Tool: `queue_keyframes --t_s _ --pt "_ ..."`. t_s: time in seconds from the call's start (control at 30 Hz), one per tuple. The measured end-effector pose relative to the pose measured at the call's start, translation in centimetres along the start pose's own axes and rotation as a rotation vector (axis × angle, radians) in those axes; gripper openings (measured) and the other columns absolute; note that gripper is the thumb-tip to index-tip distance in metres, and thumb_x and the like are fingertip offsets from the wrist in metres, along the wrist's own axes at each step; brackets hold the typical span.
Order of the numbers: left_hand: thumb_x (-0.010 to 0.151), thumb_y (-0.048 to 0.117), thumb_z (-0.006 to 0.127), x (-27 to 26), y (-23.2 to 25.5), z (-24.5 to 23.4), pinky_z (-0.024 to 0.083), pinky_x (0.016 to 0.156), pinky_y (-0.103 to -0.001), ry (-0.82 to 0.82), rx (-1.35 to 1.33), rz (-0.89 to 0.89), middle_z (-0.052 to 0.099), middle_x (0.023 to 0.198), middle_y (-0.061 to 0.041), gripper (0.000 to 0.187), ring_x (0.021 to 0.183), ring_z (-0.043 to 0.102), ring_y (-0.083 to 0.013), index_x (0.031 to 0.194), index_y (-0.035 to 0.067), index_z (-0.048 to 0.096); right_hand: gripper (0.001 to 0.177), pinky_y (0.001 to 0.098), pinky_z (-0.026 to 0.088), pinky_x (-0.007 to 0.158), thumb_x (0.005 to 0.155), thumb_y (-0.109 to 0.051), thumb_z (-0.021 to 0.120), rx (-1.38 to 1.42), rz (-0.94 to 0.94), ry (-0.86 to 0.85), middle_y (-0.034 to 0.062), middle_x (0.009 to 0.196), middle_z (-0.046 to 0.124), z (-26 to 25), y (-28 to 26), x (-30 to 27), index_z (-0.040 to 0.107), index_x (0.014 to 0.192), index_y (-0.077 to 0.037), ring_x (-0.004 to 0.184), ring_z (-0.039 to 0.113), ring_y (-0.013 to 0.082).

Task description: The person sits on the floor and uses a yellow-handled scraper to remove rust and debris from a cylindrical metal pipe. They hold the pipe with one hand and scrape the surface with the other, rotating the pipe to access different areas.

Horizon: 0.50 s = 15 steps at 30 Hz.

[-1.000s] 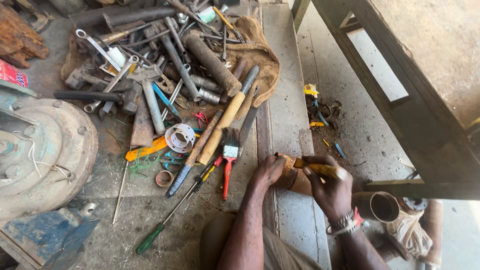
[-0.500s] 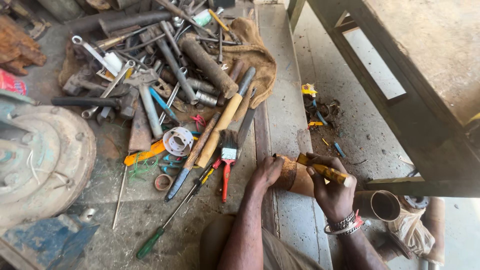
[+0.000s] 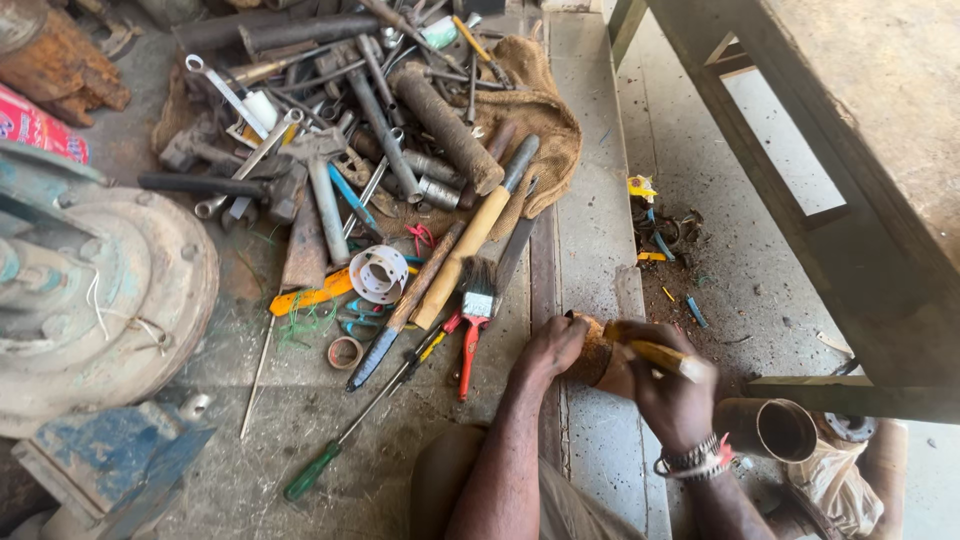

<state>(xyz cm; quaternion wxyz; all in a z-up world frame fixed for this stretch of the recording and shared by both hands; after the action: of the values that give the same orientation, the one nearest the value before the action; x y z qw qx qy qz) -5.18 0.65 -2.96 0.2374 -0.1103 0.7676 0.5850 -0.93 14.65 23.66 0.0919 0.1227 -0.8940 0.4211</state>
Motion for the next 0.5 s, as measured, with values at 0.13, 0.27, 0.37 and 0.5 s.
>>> queue_keyframes --t_s 0.13,0.27,0.37,0.5 --pt "0.090 0.084 0.036 0.2 0.6 0.2 0.025 0.036 -0.030 -0.046 -0.108 0.051 0.031 0.051 0.009 0.069 0.040 0.026 -0.0057 0.060 0.022 0.036 0.018 0.0303 0.067 0.071 0.093 -0.011 0.075 0.054 -0.104 0.069 0.0112 0.105 0.078 -0.7 0.2 0.3 0.069 0.110 -0.008 0.089 0.080 0.0200" --pt "0.088 0.083 0.040 0.2 0.6 0.4 0.029 0.033 -0.030 -0.073 -0.221 0.164 0.032 0.050 0.008 0.068 0.040 0.028 -0.0061 0.061 0.021 0.036 0.019 0.0304 0.066 0.063 0.089 -0.012 0.076 -0.098 0.032 -0.070 0.0104 0.101 0.081 0.2 1.3 0.2 0.071 0.107 -0.009 0.083 0.080 0.0193" --pt "0.091 0.074 0.043 0.5 0.4 0.3 0.030 0.035 -0.029 -0.054 -0.150 0.074 0.033 0.052 0.008 0.061 0.041 0.029 -0.0059 0.061 0.021 0.038 0.018 0.0311 0.066 0.068 0.093 -0.013 0.074 -0.053 -0.059 0.016 0.0123 0.105 0.079 -0.5 0.7 0.3 0.069 0.110 -0.008 0.089 0.079 0.0209" --pt "0.098 0.063 0.041 -0.7 2.3 -0.1 0.027 0.036 -0.028 -0.034 -0.165 0.206 0.030 0.050 0.007 0.059 0.041 0.025 -0.0056 0.058 0.019 0.035 0.019 0.0316 0.066 0.067 0.092 -0.016 0.074 -0.099 0.011 -0.045 0.0110 0.106 0.080 -0.2 1.4 0.3 0.070 0.110 -0.010 0.088 0.079 0.0200"
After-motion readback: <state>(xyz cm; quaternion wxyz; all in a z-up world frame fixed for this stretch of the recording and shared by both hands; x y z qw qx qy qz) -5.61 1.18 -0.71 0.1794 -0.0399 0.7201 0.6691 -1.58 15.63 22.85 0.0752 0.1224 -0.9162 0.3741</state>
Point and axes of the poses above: each hand's wrist, its own x-axis towards the middle knuckle, its own z-axis out of the palm, y = z × x, the point moved 6 cm from there along x, towards the middle knuckle
